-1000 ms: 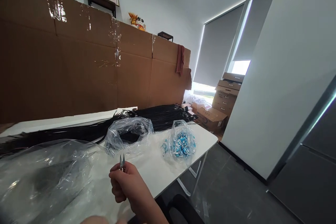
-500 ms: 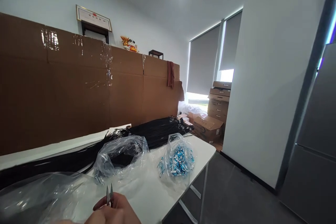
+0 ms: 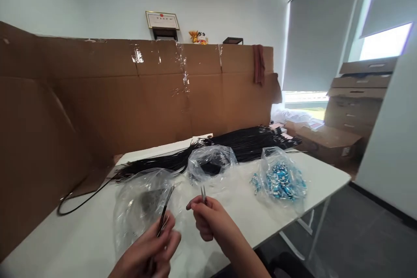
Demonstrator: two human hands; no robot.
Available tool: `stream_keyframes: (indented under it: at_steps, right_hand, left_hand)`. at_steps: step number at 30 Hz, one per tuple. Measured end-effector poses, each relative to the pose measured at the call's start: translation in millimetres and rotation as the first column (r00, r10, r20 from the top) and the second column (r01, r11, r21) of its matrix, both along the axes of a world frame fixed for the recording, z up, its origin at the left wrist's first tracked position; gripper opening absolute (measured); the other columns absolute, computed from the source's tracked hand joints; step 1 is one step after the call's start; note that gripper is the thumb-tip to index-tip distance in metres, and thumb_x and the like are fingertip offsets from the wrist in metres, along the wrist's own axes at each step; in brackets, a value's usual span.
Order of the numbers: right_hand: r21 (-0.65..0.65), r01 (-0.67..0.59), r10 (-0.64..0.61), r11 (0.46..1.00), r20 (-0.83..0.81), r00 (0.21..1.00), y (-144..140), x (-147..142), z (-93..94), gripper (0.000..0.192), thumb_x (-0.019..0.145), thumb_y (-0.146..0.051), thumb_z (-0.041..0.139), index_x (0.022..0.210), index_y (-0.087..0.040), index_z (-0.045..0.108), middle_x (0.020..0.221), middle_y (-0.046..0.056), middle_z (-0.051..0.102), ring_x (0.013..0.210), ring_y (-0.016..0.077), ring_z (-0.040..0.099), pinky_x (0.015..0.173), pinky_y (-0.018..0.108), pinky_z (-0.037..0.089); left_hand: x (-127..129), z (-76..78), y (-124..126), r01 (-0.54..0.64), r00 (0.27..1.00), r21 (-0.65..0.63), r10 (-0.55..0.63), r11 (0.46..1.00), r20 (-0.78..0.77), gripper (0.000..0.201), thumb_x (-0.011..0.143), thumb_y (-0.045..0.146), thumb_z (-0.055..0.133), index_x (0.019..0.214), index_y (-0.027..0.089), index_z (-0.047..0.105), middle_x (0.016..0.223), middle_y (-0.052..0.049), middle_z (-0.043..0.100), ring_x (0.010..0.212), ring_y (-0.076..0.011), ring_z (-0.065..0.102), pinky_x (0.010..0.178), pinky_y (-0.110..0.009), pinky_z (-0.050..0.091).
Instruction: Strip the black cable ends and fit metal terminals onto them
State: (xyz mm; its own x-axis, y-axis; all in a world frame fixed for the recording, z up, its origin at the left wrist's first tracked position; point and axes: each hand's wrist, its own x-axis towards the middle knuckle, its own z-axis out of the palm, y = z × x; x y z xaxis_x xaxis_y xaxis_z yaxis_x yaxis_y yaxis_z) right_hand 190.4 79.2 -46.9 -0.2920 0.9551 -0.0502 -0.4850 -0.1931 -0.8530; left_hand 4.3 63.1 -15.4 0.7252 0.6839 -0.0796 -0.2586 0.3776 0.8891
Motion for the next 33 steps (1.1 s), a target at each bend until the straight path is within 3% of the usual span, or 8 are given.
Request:
stream_keyframes:
  at_steps: [5,9,13,19,23,26,30,33]
  right_hand:
    - [0.123,0.026,-0.042,0.992,0.127,0.991,-4.4,-27.8,20.1,0.044,0.078,-0.052,0.068,0.104,-0.017,0.062,0.075,-0.005,0.051,0.038,-0.0008,0.025,0.037,0.021,0.013]
    - [0.213,0.039,-0.103,0.976,0.297,0.949,7.6,-43.6,30.0,0.045,0.075,-0.055,0.068,0.096,-0.015,0.062,0.058,-0.009,0.046,0.036,0.0024,0.028,0.037,0.021,0.02]
    - [0.235,0.1,-0.179,0.967,0.345,0.921,23.8,-55.0,30.7,0.036,0.071,-0.048,0.071,0.078,-0.016,0.056,0.049,-0.01,0.041,0.036,0.0034,0.027,0.036,0.021,0.021]
    - [0.28,0.196,-0.29,0.94,0.35,0.891,33.6,-66.9,28.0,0.037,0.072,-0.05,0.066,0.082,-0.017,0.055,0.048,-0.011,0.038,0.036,0.0043,0.028,0.037,0.021,0.02]
    - [0.289,0.232,-0.327,0.929,0.347,0.879,32.2,-69.8,26.4,0.038,0.074,-0.052,0.064,0.084,-0.016,0.054,0.053,-0.009,0.041,0.038,0.0043,0.031,0.037,0.021,0.023]
    - [0.298,0.228,-0.329,0.927,0.352,0.876,30.6,-67.2,26.4,0.038,0.074,-0.052,0.064,0.085,-0.017,0.054,0.054,-0.009,0.042,0.038,0.0048,0.032,0.037,0.02,0.024]
    - [0.31,0.174,-0.289,0.935,0.378,0.88,27.9,-62.4,27.3,0.038,0.074,-0.053,0.065,0.084,-0.018,0.055,0.052,-0.01,0.042,0.038,0.0052,0.032,0.037,0.02,0.023]
    - [0.32,0.138,-0.265,0.938,0.401,0.877,27.1,-60.1,25.7,0.037,0.073,-0.053,0.066,0.082,-0.018,0.056,0.047,-0.011,0.037,0.037,0.0056,0.03,0.036,0.02,0.022]
  left_hand:
    - [-2.5,-11.5,8.6,-0.043,0.988,-0.048,0.049,0.998,0.148,0.02,0.095,0.038,0.046,0.084,0.023,0.052,0.061,0.009,0.045,0.025,0.0,0.02,0.027,-0.017,0.037]
    - [-9.9,-26.0,6.3,-0.039,0.985,-0.091,0.054,0.995,0.166,0.027,0.096,0.038,0.044,0.088,0.018,0.06,0.06,0.007,0.047,0.023,-0.0023,0.028,0.027,-0.021,0.043]
    - [-10.8,-34.1,-4.2,-0.094,0.967,-0.152,0.126,0.984,0.219,0.038,0.094,0.045,0.047,0.092,0.012,0.067,0.05,0.009,0.036,0.026,-0.0034,0.025,0.032,-0.022,0.046]
    - [-3.7,-47.5,-18.0,-0.241,0.921,-0.247,0.302,0.939,0.248,0.057,0.086,0.069,0.047,0.091,0.015,0.066,0.045,0.012,0.019,0.037,-0.0036,0.007,0.033,-0.013,0.028]
    - [-2.2,-49.8,-22.5,-0.328,0.906,-0.234,0.375,0.915,0.194,0.04,0.084,0.061,0.059,0.086,0.02,0.058,0.047,0.014,0.014,0.04,-0.0039,0.003,0.034,-0.012,0.018]
    - [-2.6,-43.3,-25.9,-0.36,0.902,-0.198,0.394,0.912,0.176,0.033,0.085,0.051,0.063,0.083,0.019,0.057,0.05,0.012,0.026,0.038,-0.0026,0.009,0.034,-0.013,0.021]
    - [-2.9,-32.5,-29.8,-0.337,0.924,-0.139,0.356,0.931,0.138,0.027,0.085,0.037,0.066,0.073,0.015,0.056,0.068,0.003,0.051,0.04,-0.0038,0.038,0.051,-0.025,0.046]
    - [-3.9,-29.4,-29.6,-0.327,0.936,-0.156,0.343,0.932,0.085,0.021,0.081,0.029,0.07,0.075,0.014,0.057,0.074,0.001,0.053,0.052,-0.005,0.043,0.06,-0.023,0.046]
